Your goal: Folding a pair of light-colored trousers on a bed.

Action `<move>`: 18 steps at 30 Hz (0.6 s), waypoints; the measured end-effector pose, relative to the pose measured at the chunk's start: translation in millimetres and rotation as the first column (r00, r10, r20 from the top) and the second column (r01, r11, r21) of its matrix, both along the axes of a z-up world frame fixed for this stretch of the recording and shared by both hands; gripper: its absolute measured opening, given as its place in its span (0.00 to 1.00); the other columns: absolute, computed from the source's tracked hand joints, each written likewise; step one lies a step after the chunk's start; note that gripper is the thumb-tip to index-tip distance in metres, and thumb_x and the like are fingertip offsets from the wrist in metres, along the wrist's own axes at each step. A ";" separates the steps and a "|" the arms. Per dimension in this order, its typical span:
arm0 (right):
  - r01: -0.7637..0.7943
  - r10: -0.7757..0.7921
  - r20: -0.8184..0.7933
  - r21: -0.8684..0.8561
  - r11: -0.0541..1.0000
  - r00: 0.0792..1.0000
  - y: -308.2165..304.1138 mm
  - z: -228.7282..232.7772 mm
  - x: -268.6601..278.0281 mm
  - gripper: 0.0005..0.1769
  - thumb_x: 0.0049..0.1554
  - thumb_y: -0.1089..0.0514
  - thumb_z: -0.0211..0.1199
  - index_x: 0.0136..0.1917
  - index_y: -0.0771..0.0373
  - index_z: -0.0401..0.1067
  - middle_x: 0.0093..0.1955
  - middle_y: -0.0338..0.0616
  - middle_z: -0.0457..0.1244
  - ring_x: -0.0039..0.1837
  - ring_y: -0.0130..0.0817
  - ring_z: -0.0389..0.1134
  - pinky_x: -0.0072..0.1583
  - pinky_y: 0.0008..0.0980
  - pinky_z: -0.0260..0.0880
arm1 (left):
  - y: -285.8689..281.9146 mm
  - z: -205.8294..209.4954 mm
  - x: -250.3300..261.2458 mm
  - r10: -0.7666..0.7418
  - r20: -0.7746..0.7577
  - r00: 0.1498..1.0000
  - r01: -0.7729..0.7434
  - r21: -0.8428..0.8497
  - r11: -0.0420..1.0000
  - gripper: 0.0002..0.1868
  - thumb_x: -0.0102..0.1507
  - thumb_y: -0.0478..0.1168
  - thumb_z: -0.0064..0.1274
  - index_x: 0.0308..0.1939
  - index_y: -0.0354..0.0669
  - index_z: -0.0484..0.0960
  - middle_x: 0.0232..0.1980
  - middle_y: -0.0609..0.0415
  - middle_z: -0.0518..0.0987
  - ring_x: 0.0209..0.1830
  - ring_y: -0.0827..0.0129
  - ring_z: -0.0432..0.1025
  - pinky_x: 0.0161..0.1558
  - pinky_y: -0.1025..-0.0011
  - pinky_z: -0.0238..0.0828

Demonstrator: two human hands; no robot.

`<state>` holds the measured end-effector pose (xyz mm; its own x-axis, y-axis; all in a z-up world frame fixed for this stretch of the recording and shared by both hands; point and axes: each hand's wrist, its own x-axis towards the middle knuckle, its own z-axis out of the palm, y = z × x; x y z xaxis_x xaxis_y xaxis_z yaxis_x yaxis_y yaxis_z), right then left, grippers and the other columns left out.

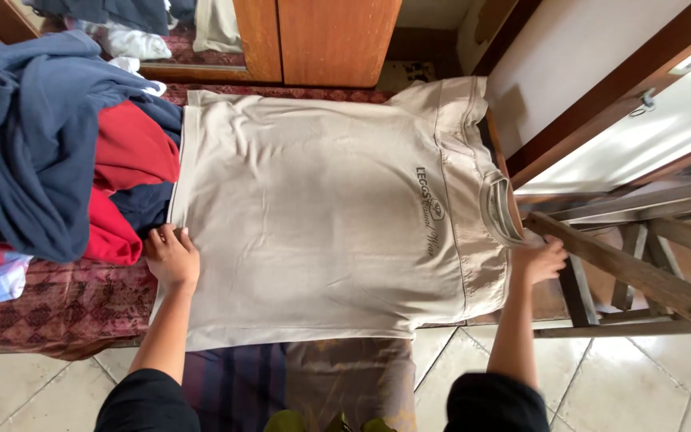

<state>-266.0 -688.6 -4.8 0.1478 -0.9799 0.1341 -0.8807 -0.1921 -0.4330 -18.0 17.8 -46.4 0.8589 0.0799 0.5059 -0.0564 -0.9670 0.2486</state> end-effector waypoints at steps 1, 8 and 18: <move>-0.004 0.004 0.006 -0.004 1.000 1.000 18.1 -5.3 -0.6 0.31 0.61 0.48 0.62 0.75 0.56 0.64 0.79 0.59 0.57 0.79 0.58 0.57 0.72 0.67 0.59 | -0.3 7.4 -5.5 0.004 0.006 1.000 -0.004 -0.004 1.000 0.13 0.73 0.48 0.55 0.48 0.43 0.75 0.53 0.45 0.74 0.55 0.46 0.70 0.51 0.51 0.68; -0.692 0.671 -0.224 -0.022 0.722 0.707 177.7 -22.4 -26.0 0.32 0.66 0.40 0.40 0.82 0.39 0.49 0.88 0.48 0.34 0.86 0.57 0.31 0.77 0.71 0.28 | 22.1 6.6 -51.9 0.052 -0.129 0.990 -0.072 -0.156 0.985 0.20 0.68 0.54 0.57 0.46 0.40 0.76 0.47 0.43 0.79 0.49 0.45 0.73 0.48 0.51 0.70; -0.651 0.654 -0.190 0.084 0.754 0.733 173.9 -34.4 -24.2 0.32 0.65 0.36 0.36 0.81 0.34 0.46 0.88 0.40 0.31 0.86 0.52 0.26 0.77 0.68 0.23 | 51.7 36.9 -79.6 -0.005 -0.692 0.722 -0.078 -0.089 0.993 0.32 0.64 0.68 0.47 0.54 0.44 0.80 0.52 0.42 0.83 0.53 0.48 0.78 0.51 0.52 0.75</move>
